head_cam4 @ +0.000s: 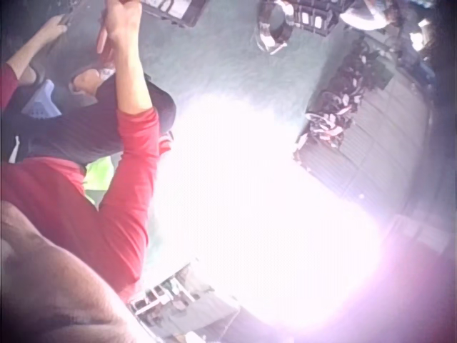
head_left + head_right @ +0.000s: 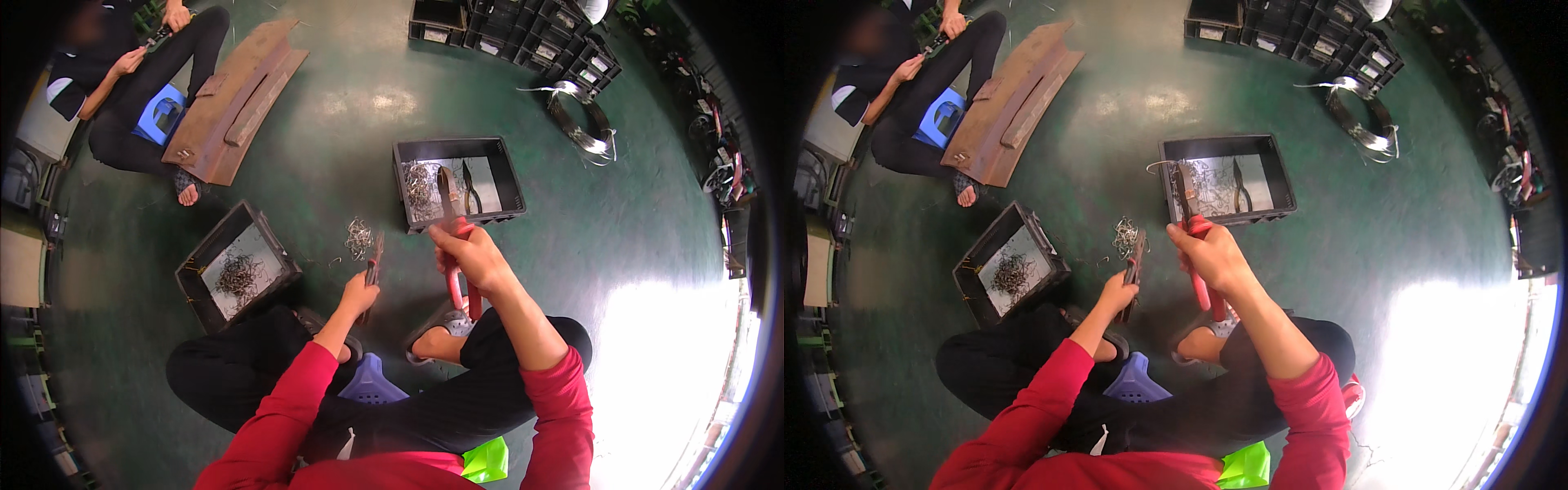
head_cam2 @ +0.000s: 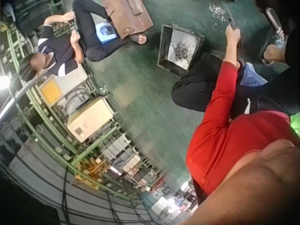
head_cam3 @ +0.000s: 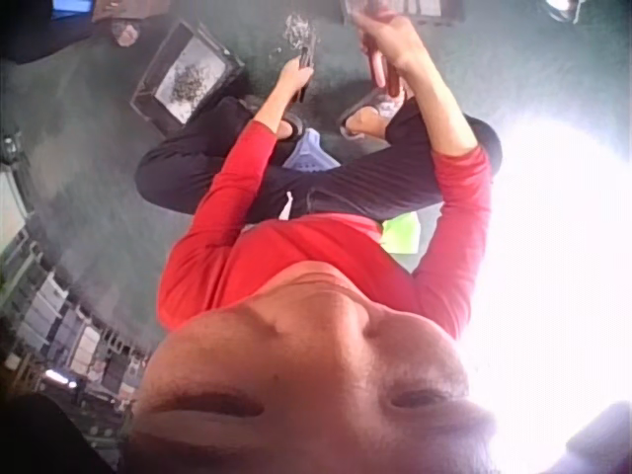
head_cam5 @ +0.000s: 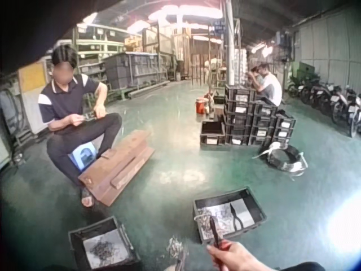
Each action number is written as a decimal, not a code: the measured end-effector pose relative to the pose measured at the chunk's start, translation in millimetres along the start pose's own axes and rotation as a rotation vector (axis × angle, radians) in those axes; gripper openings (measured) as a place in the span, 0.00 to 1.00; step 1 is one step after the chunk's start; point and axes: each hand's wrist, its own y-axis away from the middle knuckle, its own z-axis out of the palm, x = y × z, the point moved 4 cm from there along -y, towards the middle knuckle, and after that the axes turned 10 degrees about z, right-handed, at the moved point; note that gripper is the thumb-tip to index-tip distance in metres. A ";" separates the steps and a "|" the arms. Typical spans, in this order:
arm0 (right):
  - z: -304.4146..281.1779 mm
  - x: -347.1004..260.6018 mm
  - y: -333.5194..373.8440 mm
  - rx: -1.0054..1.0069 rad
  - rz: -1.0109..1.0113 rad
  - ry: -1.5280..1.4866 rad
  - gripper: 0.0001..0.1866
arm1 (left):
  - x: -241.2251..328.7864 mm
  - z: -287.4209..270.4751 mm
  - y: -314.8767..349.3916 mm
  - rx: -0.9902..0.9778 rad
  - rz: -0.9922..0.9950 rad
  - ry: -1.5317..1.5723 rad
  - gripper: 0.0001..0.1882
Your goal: The person sits on a low stool and uses pliers to cut small pieces of wire from a larger coil. They repeatedly pick up wire, cut a segment, and drop the piece into a nearby bin.
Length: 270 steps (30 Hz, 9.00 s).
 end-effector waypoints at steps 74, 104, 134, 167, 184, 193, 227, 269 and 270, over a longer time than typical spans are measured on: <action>-7.1 9.9 -12.8 0.379 -0.080 0.471 0.21 | 11.8 5.9 10.6 0.089 0.170 -0.115 0.39; 27.1 0.2 25.1 -0.084 -0.025 0.547 0.19 | 171.0 -82.5 52.7 0.070 0.216 0.812 0.11; 36.3 -6.3 35.8 -0.186 0.056 0.537 0.18 | 198.3 -94.2 72.3 0.411 0.692 0.163 0.11; 44.1 8.3 25.5 0.164 -0.360 0.592 0.11 | 188.3 -78.5 78.3 0.142 0.286 0.501 0.12; 46.2 11.6 14.8 0.230 -0.416 0.645 0.11 | 179.1 -66.9 71.6 0.226 0.293 0.569 0.11; 44.8 6.5 21.3 -0.094 -0.052 0.495 0.17 | 178.7 -88.4 66.5 0.335 0.431 0.350 0.10; 15.5 27.6 -14.0 -0.148 0.084 0.056 0.12 | -108.2 76.7 53.4 -0.070 0.137 -1.219 0.40; 12.3 12.9 -3.0 0.289 -0.046 0.284 0.24 | 178.3 -50.4 82.1 0.107 0.411 0.254 0.33; 12.8 12.8 -3.5 0.229 -0.054 0.274 0.24 | 179.4 -51.6 82.9 0.123 0.434 0.217 0.33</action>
